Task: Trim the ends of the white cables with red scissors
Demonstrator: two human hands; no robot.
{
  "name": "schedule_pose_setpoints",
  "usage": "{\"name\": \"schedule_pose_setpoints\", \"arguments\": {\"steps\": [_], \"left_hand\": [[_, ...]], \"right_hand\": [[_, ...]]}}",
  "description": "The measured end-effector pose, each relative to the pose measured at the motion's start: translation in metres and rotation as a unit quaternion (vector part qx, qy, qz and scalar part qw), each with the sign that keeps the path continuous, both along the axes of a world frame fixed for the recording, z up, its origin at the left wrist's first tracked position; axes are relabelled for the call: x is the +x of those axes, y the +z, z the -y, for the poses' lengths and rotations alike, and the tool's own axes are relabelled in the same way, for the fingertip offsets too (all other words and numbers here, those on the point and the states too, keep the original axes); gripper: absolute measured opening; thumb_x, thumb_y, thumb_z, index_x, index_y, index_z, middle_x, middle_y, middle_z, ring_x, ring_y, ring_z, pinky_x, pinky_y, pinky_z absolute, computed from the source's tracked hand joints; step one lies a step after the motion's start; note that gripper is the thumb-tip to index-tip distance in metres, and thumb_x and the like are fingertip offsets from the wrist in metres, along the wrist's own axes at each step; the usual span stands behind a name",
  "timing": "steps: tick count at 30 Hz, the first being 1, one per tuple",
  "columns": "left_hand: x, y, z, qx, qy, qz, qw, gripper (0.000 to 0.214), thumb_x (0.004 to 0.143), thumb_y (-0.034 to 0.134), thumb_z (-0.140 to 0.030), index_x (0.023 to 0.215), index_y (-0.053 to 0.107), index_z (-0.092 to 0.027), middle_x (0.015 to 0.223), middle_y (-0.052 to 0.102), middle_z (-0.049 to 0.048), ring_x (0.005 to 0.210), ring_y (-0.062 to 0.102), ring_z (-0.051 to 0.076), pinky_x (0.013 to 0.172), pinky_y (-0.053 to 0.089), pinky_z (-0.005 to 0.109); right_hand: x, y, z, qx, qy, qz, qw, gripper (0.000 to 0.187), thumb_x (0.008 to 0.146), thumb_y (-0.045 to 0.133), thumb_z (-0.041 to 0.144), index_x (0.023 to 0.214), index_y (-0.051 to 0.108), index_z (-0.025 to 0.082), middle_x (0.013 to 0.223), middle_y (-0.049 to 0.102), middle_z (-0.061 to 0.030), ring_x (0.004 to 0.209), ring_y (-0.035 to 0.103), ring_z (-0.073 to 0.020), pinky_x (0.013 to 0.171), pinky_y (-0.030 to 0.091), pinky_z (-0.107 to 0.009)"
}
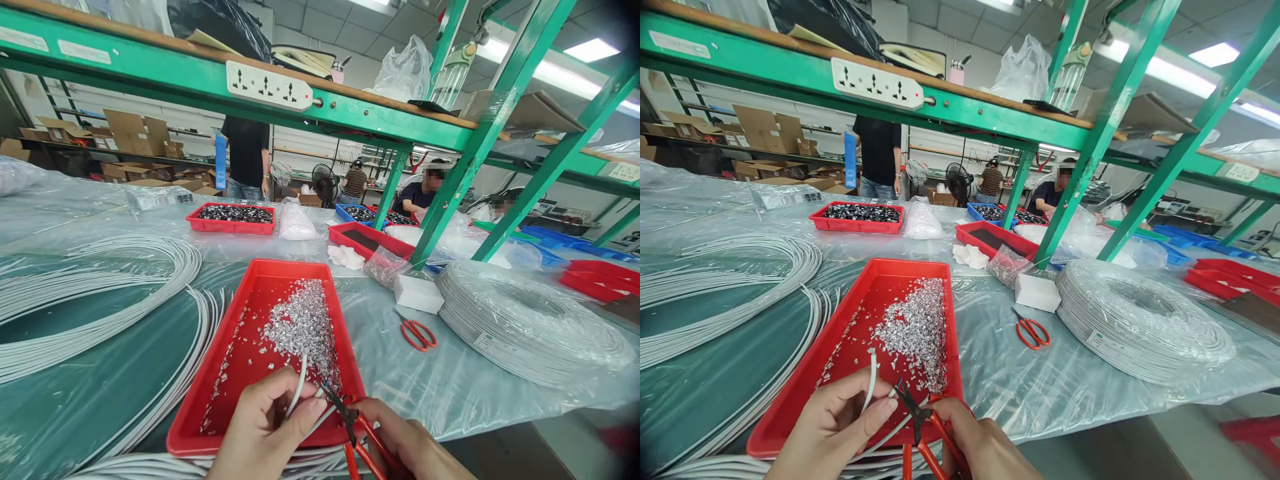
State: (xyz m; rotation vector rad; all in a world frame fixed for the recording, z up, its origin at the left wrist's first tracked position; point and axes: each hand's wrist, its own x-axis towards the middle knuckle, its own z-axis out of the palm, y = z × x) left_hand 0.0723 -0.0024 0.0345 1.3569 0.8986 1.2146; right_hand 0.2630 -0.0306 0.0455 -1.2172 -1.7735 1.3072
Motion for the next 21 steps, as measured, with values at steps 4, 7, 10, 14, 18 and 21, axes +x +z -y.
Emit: {"name": "schedule_pose_setpoints", "arguments": {"steps": [4, 7, 10, 14, 18, 21], "left_hand": [[0.004, 0.001, -0.001, 0.052, 0.031, -0.002, 0.998, 0.014, 0.073, 0.064, -0.025, 0.063, 0.063, -0.015, 0.054, 0.045, -0.0019, 0.048, 0.033, 0.012, 0.044, 0.028, 0.016], [0.002, 0.001, -0.003, 0.067, 0.035, 0.014, 0.997, 0.015, 0.073, 0.068, -0.024, 0.062, 0.064, -0.014, 0.055, 0.046, -0.0011, 0.049, 0.036, 0.012, 0.047, 0.03, 0.015], [-0.006, 0.002, -0.002, 0.006, 0.005, 0.128, 0.992, 0.024, 0.072, 0.079, -0.036, 0.067, 0.065, -0.016, 0.057, 0.046, -0.0017, 0.042, 0.03, 0.007, 0.04, 0.025, 0.012], [-0.015, 0.008, 0.004, -0.044, 0.04, 0.206, 0.977, 0.038, 0.064, 0.085, -0.048, 0.068, 0.064, -0.016, 0.055, 0.043, -0.003, 0.038, 0.027, 0.004, 0.037, 0.019, 0.01], [-0.011, 0.012, 0.009, -0.017, 0.047, 0.085, 0.995, 0.03, 0.068, 0.081, -0.039, 0.064, 0.064, -0.014, 0.049, 0.041, -0.003, 0.043, 0.031, 0.009, 0.042, 0.026, 0.013], [-0.006, 0.01, 0.008, 0.044, 0.028, 0.001, 0.999, 0.018, 0.074, 0.068, -0.028, 0.063, 0.062, -0.015, 0.054, 0.046, -0.0012, 0.049, 0.036, 0.012, 0.046, 0.027, 0.016]], "right_hand": [[-0.001, 0.003, -0.005, -0.012, 0.017, 0.036, 0.999, 0.024, 0.073, 0.051, 0.023, 0.096, 0.056, 0.021, 0.052, 0.041, 0.0056, 0.047, 0.033, -0.0074, 0.043, 0.026, -0.017], [-0.002, 0.007, -0.004, -0.005, 0.034, 0.051, 0.998, 0.034, 0.071, 0.054, 0.023, 0.105, 0.054, 0.019, 0.056, 0.045, 0.0042, 0.049, 0.037, -0.0085, 0.047, 0.033, -0.017], [0.0, 0.005, -0.005, 0.036, 0.01, 0.085, 0.996, 0.049, 0.066, 0.061, 0.025, 0.113, 0.049, 0.017, 0.066, 0.053, -0.0001, 0.058, 0.046, -0.0128, 0.058, 0.04, -0.022], [-0.002, -0.004, -0.012, 0.055, -0.098, -0.018, 0.993, 0.05, 0.075, 0.056, 0.037, 0.118, 0.042, 0.017, 0.085, 0.056, -0.0072, 0.073, 0.052, -0.0178, 0.072, 0.042, -0.03], [-0.014, 0.001, -0.016, 0.015, -0.095, -0.185, 0.978, 0.037, 0.075, 0.06, 0.041, 0.101, 0.051, 0.015, 0.053, 0.038, 0.0067, 0.045, 0.032, -0.0058, 0.053, 0.037, -0.019], [-0.027, 0.014, -0.015, 0.002, -0.078, -0.201, 0.976, 0.035, 0.07, 0.067, 0.04, 0.087, 0.055, 0.013, 0.045, 0.029, 0.0105, 0.04, 0.019, -0.0021, 0.039, 0.019, -0.015]]}}
